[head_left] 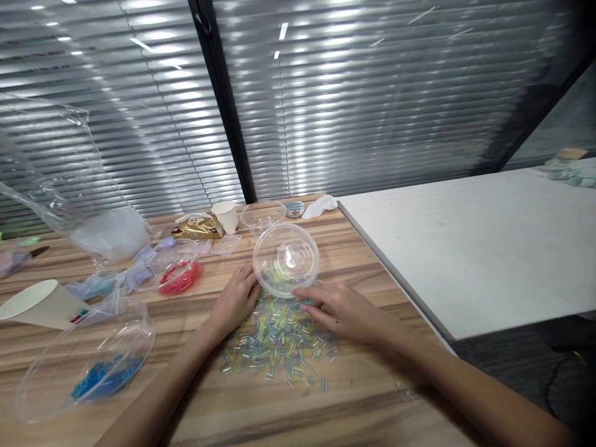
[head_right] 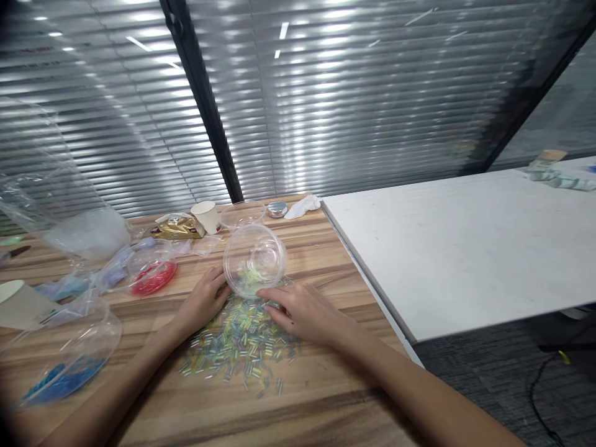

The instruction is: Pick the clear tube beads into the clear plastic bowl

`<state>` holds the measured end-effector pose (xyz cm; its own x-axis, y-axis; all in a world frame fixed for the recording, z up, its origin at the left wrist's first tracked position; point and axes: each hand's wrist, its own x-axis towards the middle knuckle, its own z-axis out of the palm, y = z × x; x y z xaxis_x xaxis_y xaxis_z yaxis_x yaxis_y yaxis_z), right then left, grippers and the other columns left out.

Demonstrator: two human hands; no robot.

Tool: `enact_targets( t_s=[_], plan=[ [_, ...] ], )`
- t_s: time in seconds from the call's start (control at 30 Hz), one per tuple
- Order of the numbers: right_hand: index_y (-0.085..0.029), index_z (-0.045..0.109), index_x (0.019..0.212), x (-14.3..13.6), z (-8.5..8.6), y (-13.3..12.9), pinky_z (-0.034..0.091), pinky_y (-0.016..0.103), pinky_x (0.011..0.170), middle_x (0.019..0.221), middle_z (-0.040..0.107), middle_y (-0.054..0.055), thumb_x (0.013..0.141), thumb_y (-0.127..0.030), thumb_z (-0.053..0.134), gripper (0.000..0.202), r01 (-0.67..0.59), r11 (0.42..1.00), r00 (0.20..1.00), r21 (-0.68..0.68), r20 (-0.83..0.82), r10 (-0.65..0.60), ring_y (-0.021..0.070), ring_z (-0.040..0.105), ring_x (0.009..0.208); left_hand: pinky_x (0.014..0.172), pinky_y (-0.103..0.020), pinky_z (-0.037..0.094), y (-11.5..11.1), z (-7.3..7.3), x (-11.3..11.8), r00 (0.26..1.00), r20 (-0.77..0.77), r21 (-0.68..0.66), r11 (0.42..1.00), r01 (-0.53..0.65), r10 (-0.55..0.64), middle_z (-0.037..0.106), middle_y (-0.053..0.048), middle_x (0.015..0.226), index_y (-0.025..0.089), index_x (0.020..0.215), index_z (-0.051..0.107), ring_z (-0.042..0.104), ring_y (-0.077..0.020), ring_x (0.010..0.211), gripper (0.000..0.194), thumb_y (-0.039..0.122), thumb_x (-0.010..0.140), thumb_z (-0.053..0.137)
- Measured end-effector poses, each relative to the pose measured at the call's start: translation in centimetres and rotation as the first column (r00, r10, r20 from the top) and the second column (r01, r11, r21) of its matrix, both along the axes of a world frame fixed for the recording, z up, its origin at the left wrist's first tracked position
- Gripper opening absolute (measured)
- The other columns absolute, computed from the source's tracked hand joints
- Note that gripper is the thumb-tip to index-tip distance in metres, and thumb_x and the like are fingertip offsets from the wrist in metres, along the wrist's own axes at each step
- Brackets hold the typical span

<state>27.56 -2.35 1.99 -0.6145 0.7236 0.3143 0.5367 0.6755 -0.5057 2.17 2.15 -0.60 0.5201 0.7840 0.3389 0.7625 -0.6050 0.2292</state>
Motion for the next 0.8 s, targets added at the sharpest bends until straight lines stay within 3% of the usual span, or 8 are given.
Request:
enact_targets(
  t_s=[0.8],
  plan=[
    [-0.018,0.061,0.114,-0.04,-0.02,0.04,0.045,0.024,0.066,0.091,0.069,0.005,0.089,-0.018,0.045,0.029,-0.012,0.997,0.995,0.072,-0.099,0.019,0.0149,0.064,0.074,0.080,-0.037,0.045,-0.13,0.18,0.06,1.000,-0.015,-0.004,1.000,-0.005,0.005,0.058,-0.008,0.096,0.017,0.097,0.058,0.051,-0.0226,0.091,0.019,0.014,0.088,0.041]
  ],
)
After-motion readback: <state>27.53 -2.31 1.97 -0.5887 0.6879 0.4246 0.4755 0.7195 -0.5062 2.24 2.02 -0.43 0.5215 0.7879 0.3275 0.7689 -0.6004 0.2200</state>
